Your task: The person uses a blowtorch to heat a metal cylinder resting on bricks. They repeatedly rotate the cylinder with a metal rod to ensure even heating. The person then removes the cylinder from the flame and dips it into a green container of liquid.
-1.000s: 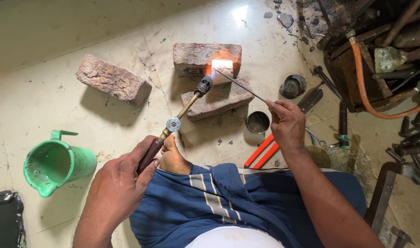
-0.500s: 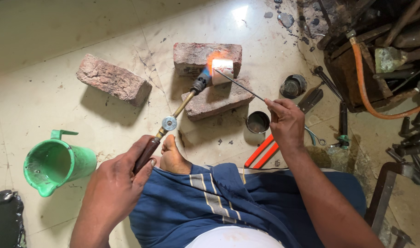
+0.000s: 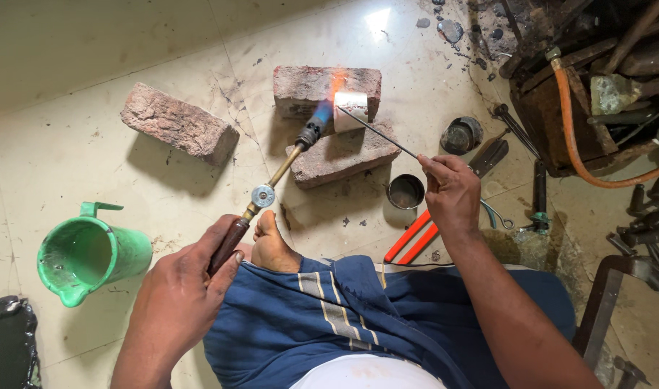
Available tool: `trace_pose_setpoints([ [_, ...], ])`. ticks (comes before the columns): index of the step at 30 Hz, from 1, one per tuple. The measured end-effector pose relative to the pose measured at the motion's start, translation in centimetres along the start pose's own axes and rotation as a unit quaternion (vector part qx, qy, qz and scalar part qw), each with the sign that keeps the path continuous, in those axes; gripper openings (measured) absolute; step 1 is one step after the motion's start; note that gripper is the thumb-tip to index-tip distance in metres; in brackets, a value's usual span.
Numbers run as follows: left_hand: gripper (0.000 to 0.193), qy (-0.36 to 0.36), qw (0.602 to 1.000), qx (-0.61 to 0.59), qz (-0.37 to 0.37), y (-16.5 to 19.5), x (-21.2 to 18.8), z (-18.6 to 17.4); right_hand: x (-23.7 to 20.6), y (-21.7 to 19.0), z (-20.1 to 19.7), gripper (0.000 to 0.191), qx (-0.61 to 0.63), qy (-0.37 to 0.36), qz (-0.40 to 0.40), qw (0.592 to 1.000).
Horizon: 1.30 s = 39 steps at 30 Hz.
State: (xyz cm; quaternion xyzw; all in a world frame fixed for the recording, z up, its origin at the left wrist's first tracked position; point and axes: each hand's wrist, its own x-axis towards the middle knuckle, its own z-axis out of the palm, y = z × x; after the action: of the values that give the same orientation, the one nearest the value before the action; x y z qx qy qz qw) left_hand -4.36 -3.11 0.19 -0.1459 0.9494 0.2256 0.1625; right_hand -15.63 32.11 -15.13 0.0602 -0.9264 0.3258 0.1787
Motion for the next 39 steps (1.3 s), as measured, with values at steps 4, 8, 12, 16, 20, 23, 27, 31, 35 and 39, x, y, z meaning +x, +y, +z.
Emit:
trace_pose_setpoints([
  [4, 0.056, -0.021, 1.0, 0.017, -0.009, 0.4, 0.1, 0.4, 0.1, 0.0, 0.0, 0.031, -0.016, 0.003, -0.015, 1.0],
  [8, 0.057, -0.029, 0.999, 0.011, -0.017, 0.7, 0.1, 0.2, 0.2, 0.0, -0.1, 0.032, -0.006, 0.002, -0.007, 1.0],
  [12, 0.057, -0.026, 0.999, 0.01, -0.017, 0.9, 0.1, 0.0, 0.2, -0.1, 0.0, 0.033, -0.008, 0.001, -0.017, 1.0],
  [16, 0.056, -0.031, 0.999, 0.009, -0.036, 0.9, 0.0, -0.2, 0.1, -0.1, -0.1, 0.034, 0.017, -0.018, 0.026, 0.999],
  [20, 0.057, -0.032, 0.999, 0.01, -0.031, 1.1, 0.1, -0.2, 0.1, -0.1, -0.2, 0.033, -0.002, -0.006, 0.004, 1.0],
  [23, 0.056, -0.042, 0.998, 0.011, -0.044, 1.2, 0.1, -0.3, 0.1, -0.2, -0.2, 0.034, 0.0, -0.01, 0.003, 1.0],
  [27, 0.055, -0.025, 0.999, -0.002, -0.028, 0.9, 0.1, -0.3, 0.1, -0.2, -0.3, 0.033, -0.007, -0.012, 0.004, 1.0],
  [31, 0.054, 0.015, 1.0, -0.016, -0.001, 0.4, 0.0, -0.3, -0.2, 0.0, -0.2, 0.033, 0.01, 0.001, -0.007, 1.0],
  [35, 0.052, 0.057, 0.997, -0.05, -0.028, 0.3, -0.1, -0.4, -0.9, 0.5, -0.4, 0.03, 0.03, 0.004, 0.022, 0.999],
  [39, 0.049, 0.073, 0.993, -0.09, -0.029, 0.5, -0.3, -0.5, -1.4, 0.8, -0.6, 0.03, 0.032, 0.019, 0.008, 0.999],
])
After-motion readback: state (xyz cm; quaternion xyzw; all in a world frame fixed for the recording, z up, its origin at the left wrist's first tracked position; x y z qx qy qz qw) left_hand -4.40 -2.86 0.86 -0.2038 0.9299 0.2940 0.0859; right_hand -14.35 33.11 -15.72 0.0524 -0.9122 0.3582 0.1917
